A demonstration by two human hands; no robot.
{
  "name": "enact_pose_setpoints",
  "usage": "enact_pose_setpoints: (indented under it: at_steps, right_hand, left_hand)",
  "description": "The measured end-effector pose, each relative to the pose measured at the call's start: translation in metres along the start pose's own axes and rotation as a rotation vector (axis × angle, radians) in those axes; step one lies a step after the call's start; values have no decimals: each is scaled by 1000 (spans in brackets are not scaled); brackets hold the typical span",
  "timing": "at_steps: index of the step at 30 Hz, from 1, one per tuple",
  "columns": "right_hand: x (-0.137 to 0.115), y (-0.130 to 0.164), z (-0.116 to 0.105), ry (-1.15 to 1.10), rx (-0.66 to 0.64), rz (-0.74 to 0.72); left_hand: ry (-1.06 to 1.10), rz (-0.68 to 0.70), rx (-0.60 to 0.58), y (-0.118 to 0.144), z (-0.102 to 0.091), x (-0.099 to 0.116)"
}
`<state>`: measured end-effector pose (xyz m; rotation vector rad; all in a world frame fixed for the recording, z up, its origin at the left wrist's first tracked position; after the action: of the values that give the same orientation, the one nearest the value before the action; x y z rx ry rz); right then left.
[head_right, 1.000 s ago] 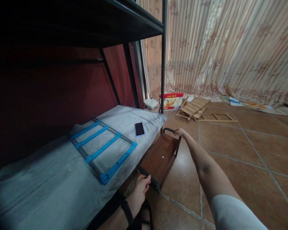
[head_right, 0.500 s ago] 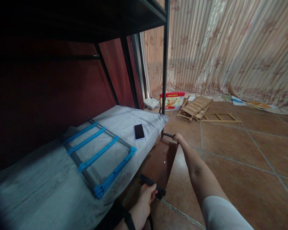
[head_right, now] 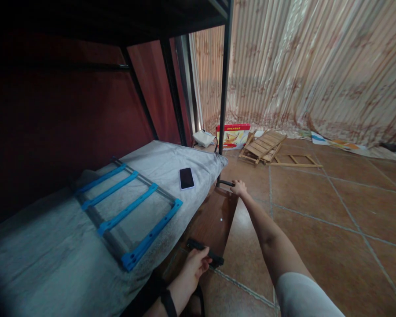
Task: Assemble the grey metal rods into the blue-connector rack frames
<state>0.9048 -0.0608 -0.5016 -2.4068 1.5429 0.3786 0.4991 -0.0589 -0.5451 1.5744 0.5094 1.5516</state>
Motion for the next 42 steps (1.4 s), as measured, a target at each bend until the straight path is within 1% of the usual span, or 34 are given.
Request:
enact_pose_setpoints:
  at_steps: [4,6,10,14,18,21,27,32,36,42]
  right_hand:
    - [8,6,-2,-31,54,53]
    - [12,9,-5,-51,73,77]
    - [18,13,-11,-96,83,107]
    - [24,20,-15,-140,81,149]
    - [25,28,-13,-179,70,187]
    - [24,33,-11,-199,65,209]
    - [25,39,-5,-215,70,213]
    - [23,37,0,-237,61,145]
    - [21,31,5,-256,49,115]
    - [22,21,6,-297,117,146]
  left_hand:
    - [-19,-32,-9,4,-8,2]
    - [-15,-21,-19,6,-12,3]
    - [-15,11,-28,11,-22,9]
    - [-34,-7,-10,16,-36,13]
    - [-44,-56,10,15,-51,10]
    - [-47,-86,-7,14,-55,4]
    - [-12,-69,-59,13,-48,-1]
    - [-43,-79,-29,8,-41,-1]
    - [-55,-41,-59,3,-30,4]
    - [-32,-7,-29,1,-16,17]
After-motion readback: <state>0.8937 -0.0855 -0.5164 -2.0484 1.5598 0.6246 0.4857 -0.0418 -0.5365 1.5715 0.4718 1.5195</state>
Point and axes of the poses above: each hand's wrist, its own y-axis away from the middle knuckle, its own z-axis out of the palm, x = y × z, the point moved 7 cm from there along -y, towards the middle knuckle, and after that the axes turned 14 degrees about x, right-handed, at the moved point
